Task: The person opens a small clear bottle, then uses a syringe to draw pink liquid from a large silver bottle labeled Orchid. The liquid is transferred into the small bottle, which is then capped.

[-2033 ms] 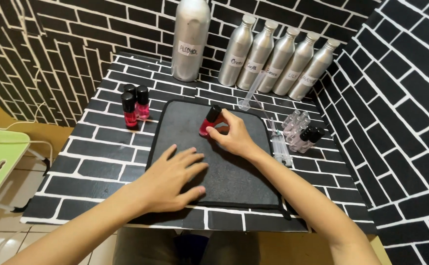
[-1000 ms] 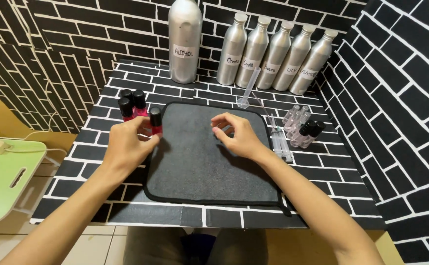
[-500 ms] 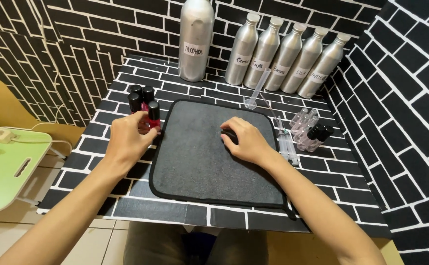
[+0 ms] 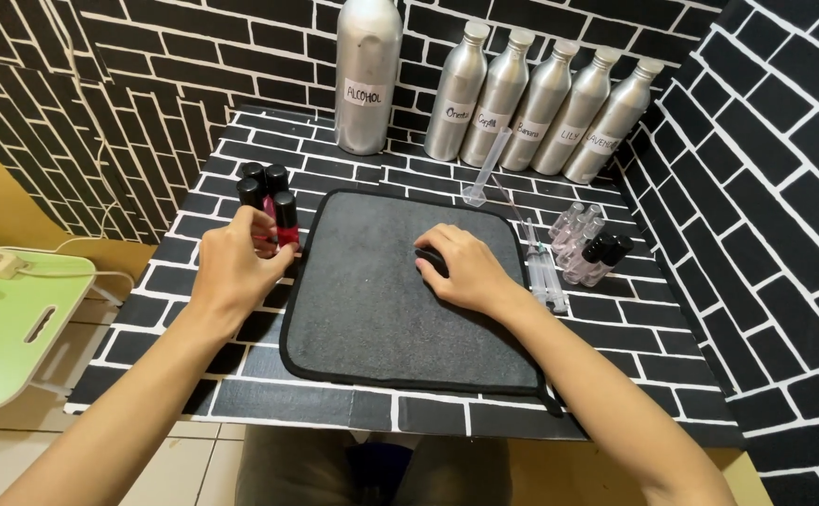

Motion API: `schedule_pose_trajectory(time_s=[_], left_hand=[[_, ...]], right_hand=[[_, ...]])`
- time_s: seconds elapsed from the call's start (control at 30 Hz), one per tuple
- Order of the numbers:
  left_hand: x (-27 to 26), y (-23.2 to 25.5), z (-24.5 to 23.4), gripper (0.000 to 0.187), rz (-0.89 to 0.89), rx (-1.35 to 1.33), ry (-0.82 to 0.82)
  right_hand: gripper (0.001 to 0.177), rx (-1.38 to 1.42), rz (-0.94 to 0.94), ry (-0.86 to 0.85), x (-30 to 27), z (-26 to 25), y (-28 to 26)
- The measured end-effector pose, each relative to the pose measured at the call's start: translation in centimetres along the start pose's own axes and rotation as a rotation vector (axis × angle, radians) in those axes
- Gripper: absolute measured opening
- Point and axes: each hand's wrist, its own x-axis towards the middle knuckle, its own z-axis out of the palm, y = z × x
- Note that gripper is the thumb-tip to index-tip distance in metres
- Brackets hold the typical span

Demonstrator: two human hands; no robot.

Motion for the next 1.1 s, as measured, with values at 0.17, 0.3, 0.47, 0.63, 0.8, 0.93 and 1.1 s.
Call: schedule_pose_trajectory(time_s=[0.17,0.3,0.47,0.63,0.8,0.93,1.1], left_hand=[[0.3,-0.7,0.2,0.034,0.028,0.272,0.007],[0.6,-1.1,0.5,0.038,0.018,0.483,-0.035],[1.0,-2.5,1.2,0.030,0.048,0.519,-0.020],[1.2,-2.0,1.0,0.030,0.046,0.532,-0.025],[1.5,-2.8,1.2,0.030,0.040,0.532,-0.020],[1.6,-3.0,1.2,0.031,0.037,0.523,-0.029],[1.7,-3.1,1.1,0.031,0.026,0.509,-0.019]], right_hand=[[0.024,0.000,-0.001,0.001,0.0,0.0,-0.1],[0.024,0.004,0.001,0.001,0.0,-0.2,-0.4],[0.024,-0.010,-0.015,0.005,0.0,0.1,-0.1],[0.025,-0.013,-0.019,0.008,0.1,0.2,0.1],[0.025,-0.020,-0.024,0.001,0.1,0.2,0.1],[0.025,-0.015,-0.017,-0.004,0.1,0.1,-0.1],[0.025,-0.016,-0.014,-0.002,0.1,0.2,-0.1]])
